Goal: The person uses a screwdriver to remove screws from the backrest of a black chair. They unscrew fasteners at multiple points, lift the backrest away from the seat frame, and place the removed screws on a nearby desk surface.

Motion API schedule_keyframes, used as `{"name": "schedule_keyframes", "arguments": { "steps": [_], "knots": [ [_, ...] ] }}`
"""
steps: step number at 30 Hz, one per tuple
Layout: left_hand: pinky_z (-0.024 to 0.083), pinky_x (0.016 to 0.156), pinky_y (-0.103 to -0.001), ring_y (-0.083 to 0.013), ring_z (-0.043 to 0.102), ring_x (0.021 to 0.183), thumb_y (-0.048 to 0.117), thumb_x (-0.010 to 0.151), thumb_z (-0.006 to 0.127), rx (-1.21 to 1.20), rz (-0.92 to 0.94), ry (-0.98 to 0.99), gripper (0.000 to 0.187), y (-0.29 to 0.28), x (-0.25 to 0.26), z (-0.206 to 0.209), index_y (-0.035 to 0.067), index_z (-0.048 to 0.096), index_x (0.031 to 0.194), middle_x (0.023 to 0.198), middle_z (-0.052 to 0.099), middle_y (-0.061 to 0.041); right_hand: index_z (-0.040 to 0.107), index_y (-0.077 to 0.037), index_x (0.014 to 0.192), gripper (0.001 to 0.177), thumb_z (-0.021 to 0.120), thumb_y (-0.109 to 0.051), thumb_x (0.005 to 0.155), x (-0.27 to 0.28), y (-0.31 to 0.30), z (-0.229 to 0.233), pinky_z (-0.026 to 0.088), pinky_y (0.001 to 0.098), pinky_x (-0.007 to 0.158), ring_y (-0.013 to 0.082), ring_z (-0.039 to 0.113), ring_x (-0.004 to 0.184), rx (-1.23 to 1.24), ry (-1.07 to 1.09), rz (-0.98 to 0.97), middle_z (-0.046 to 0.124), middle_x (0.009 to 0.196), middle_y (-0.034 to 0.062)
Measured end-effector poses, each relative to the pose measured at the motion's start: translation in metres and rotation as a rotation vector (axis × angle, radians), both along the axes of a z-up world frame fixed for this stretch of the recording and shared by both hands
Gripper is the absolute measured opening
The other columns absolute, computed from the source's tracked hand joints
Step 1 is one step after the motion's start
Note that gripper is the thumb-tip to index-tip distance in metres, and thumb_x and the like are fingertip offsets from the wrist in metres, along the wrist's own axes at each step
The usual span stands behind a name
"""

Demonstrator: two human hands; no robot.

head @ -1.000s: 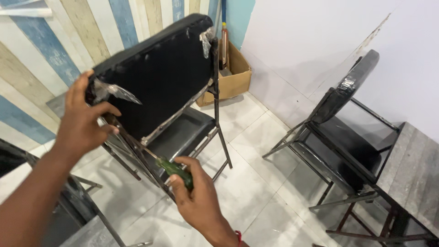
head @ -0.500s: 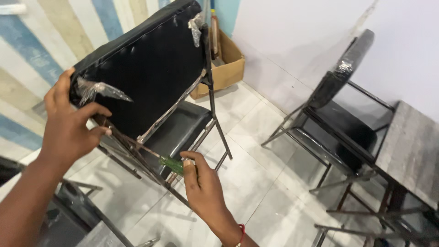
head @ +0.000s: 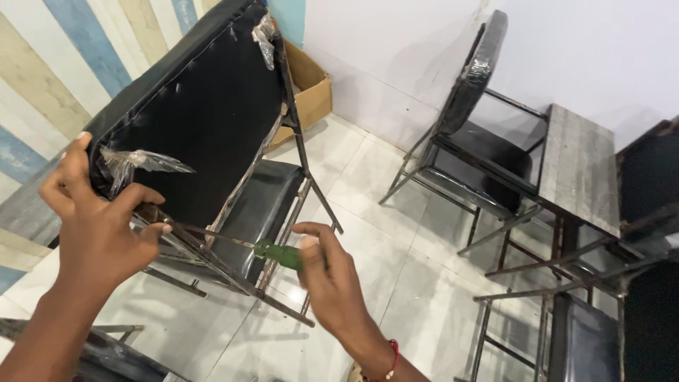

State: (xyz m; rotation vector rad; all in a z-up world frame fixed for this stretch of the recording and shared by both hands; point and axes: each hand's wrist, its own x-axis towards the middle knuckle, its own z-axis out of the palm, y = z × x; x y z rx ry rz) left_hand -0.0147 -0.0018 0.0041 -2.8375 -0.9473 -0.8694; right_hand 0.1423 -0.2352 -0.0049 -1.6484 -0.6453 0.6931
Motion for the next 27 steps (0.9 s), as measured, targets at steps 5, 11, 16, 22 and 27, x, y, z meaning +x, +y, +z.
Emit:
{"name": "schedule_keyframes", "arguments": {
  "steps": [5,11,16,22,27],
  "knots": [
    [0.05,0.105,-0.046,-0.0469,0.013,0.148,0.009,0.056,0.095,-0.074,0.006,0.037,0.035,0.007,-0.002,-0.01,0.016,0.074,0.083,0.17,0.007,-0.019,0.064,-0.008,0.123,0.028,0.051,-0.022,0.103,-0.002,0.001,0.005,0.036,0.0256,0.053,0.0061,0.041,0.058,-0.033,-0.118,-0.063,0.047,0.063,-0.0034],
    [0.049,0.11,-0.05,-0.051,0.007,0.151,0.008,0.058,0.094,-0.138,-0.023,0.022,0.035,0.015,0.0,-0.022,0.016,0.071,0.084,0.172,0.002,-0.017,0.055,-0.005,0.126,0.03,0.06,-0.008,0.097,-0.009,-0.001,-0.005,0.043,0.0243,0.061,0.0055,0.044,0.069,0.159,-0.119,-0.053,0.046,0.082,-0.0044],
    [0.04,0.117,-0.057,-0.0547,0.002,0.149,0.012,0.06,0.095,-0.132,-0.048,0.036,0.036,0.023,-0.001,-0.026,0.015,0.07,0.085,0.17,-0.001,-0.02,0.054,-0.004,0.127,0.028,0.058,-0.01,0.1,-0.018,-0.004,-0.009,0.048,0.0256,0.066,0.0056,0.047,0.073,0.131,-0.173,-0.046,0.048,0.085,-0.0018],
    [0.033,0.124,-0.055,-0.0556,-0.003,0.149,0.014,0.063,0.094,-0.143,-0.107,0.001,0.026,0.021,-0.005,-0.023,0.02,0.077,0.082,0.171,-0.009,-0.022,0.06,-0.009,0.127,0.029,0.043,-0.021,0.106,-0.025,-0.014,-0.002,0.036,0.0295,0.054,0.0099,0.041,0.054,-0.127,-0.122,-0.055,0.047,0.059,0.0024],
    [0.036,0.123,-0.051,-0.0576,-0.008,0.15,0.011,0.064,0.092,-0.196,-0.141,-0.011,0.022,0.019,-0.005,-0.019,0.021,0.078,0.077,0.172,-0.013,-0.022,0.057,-0.007,0.126,0.028,0.059,-0.015,0.098,-0.033,-0.019,-0.006,0.036,0.0276,0.054,0.0076,0.041,0.057,-0.031,-0.239,-0.048,0.049,0.063,-0.0011]
  ]
}}
